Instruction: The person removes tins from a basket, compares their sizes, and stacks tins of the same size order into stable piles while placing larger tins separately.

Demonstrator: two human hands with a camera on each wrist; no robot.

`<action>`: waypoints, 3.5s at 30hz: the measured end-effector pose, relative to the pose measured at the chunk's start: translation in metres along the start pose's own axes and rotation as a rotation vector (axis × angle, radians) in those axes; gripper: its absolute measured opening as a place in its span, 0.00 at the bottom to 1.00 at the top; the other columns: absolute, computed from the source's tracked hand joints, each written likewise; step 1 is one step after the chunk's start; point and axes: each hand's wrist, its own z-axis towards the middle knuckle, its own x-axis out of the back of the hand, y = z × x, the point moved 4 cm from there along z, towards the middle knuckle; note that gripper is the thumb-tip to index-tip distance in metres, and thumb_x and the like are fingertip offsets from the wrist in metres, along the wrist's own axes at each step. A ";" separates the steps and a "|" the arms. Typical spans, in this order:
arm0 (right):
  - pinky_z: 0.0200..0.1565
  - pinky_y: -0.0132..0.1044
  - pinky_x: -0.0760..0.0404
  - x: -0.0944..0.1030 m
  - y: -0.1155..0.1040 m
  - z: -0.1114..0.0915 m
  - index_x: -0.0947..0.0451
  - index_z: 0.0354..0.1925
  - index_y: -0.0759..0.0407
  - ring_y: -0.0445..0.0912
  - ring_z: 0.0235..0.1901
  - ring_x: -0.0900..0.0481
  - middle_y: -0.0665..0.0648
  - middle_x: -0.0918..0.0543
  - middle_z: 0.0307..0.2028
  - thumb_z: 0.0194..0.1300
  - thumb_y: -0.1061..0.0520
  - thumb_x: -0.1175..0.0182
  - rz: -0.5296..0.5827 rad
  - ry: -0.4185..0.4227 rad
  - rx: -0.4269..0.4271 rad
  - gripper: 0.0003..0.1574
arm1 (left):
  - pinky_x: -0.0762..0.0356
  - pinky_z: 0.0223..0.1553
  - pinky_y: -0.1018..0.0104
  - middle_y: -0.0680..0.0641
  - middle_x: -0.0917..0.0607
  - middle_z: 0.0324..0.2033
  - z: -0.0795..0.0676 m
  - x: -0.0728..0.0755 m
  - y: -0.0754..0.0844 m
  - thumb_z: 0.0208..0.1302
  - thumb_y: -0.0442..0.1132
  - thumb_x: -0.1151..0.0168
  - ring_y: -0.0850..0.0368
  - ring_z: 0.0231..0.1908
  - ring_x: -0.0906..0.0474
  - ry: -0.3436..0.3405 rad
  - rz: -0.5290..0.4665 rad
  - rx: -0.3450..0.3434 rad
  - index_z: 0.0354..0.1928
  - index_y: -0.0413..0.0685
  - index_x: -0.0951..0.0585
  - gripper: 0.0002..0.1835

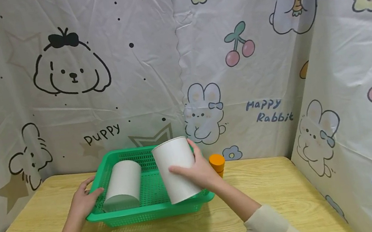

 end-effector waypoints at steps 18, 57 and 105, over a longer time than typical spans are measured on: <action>0.37 0.46 0.20 0.035 0.010 -0.018 0.56 0.71 0.34 0.54 0.45 0.22 0.61 0.32 0.59 0.48 0.44 0.29 0.036 -0.007 0.051 0.61 | 0.28 0.48 0.49 0.22 0.47 0.66 0.000 0.001 0.001 0.71 0.49 0.54 0.28 0.62 0.42 -0.003 0.005 0.005 0.73 0.42 0.57 0.38; 0.44 0.46 0.22 0.119 0.037 -0.039 0.66 0.73 0.39 0.58 0.53 0.29 0.65 0.37 0.61 0.58 0.53 0.38 0.043 0.061 0.085 0.58 | 0.28 0.48 0.48 0.23 0.48 0.66 0.000 0.000 0.003 0.71 0.50 0.54 0.27 0.62 0.42 -0.011 0.003 0.012 0.74 0.43 0.58 0.39; 0.48 0.52 0.23 0.171 0.122 -0.037 0.68 0.73 0.41 0.58 0.53 0.31 0.68 0.38 0.60 0.55 0.50 0.33 -0.027 0.443 0.016 0.65 | 0.24 0.39 0.58 0.23 0.41 0.63 -0.002 0.000 0.002 0.71 0.49 0.54 0.30 0.57 0.34 0.010 -0.005 -0.010 0.73 0.41 0.56 0.38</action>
